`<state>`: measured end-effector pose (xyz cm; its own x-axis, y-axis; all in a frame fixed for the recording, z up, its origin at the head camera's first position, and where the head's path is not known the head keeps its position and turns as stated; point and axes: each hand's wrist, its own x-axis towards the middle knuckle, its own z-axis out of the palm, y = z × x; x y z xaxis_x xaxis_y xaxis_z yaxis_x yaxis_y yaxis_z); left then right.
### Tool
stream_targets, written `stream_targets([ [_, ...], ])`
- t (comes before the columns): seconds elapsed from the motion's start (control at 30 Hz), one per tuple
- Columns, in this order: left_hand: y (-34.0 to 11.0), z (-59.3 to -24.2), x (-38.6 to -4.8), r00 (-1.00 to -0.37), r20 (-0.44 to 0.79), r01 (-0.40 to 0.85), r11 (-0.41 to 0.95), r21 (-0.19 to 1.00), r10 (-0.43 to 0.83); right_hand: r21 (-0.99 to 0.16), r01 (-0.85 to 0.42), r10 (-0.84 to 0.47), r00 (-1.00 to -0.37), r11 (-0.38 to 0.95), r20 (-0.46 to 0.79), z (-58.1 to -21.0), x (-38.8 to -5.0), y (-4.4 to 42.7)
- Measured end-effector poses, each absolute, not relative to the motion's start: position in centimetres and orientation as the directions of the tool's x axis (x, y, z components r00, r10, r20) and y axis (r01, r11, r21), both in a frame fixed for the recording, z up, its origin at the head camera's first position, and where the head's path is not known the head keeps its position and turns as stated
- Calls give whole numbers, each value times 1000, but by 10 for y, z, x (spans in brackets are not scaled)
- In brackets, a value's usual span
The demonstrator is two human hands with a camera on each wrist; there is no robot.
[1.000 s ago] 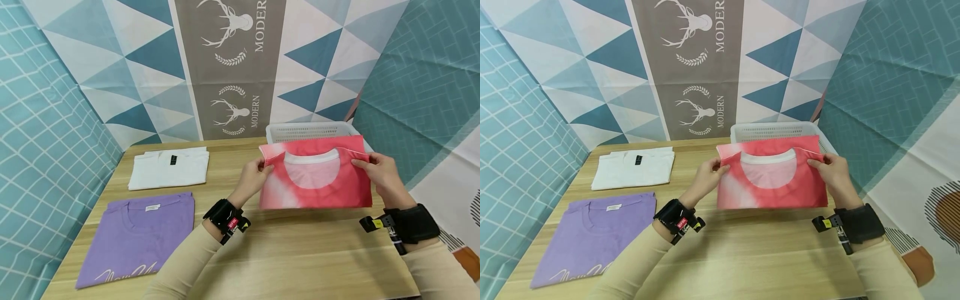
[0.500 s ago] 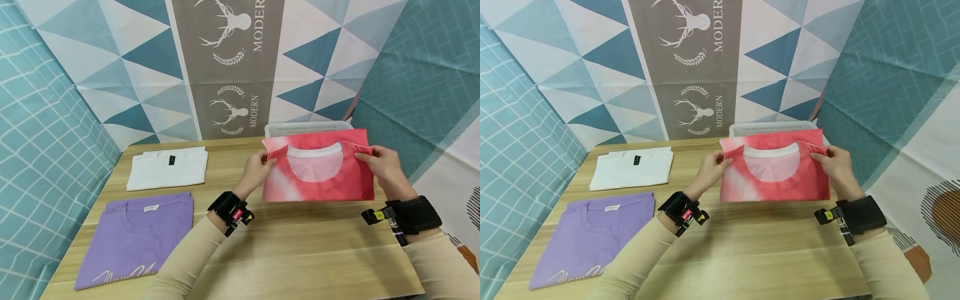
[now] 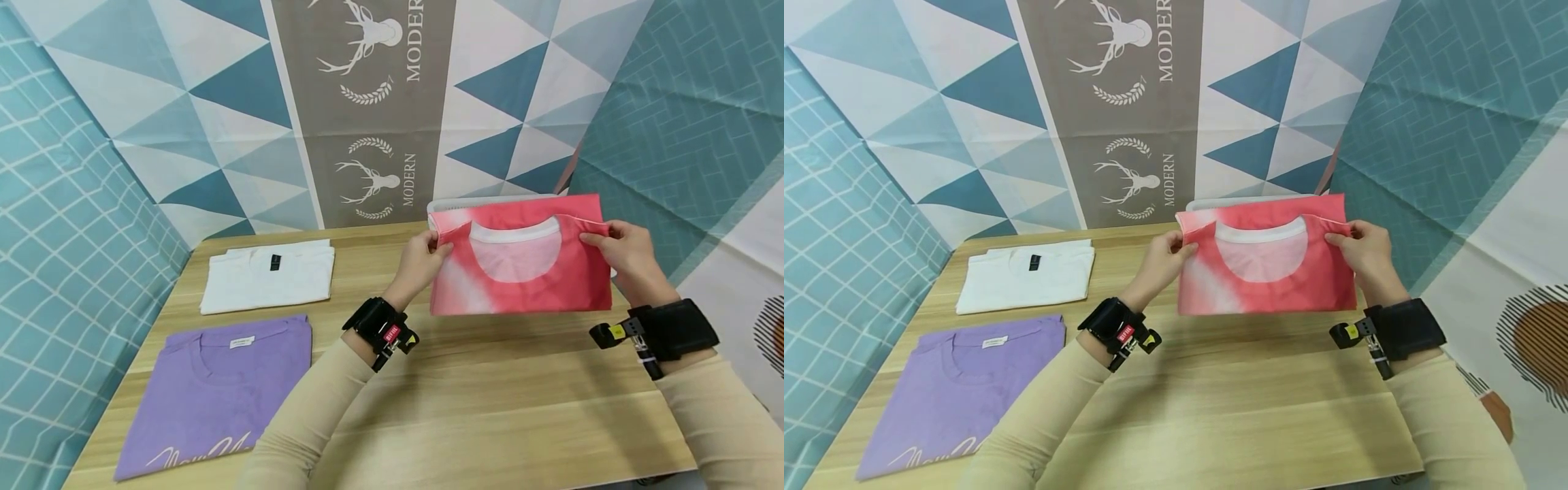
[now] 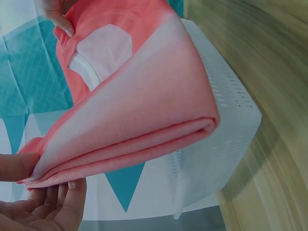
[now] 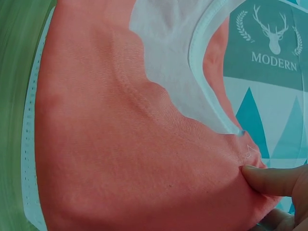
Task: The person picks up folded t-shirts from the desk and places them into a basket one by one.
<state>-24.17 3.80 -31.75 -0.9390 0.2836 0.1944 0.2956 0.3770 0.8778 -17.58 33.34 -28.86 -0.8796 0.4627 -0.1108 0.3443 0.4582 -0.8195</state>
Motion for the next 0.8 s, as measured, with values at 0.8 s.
stream_targets([
  [0.8, 60, -292, -263, -928, 233, 344, 429, 835, 290, -772, 362, 540, -841, 522, -29, -262, -210, 346],
])
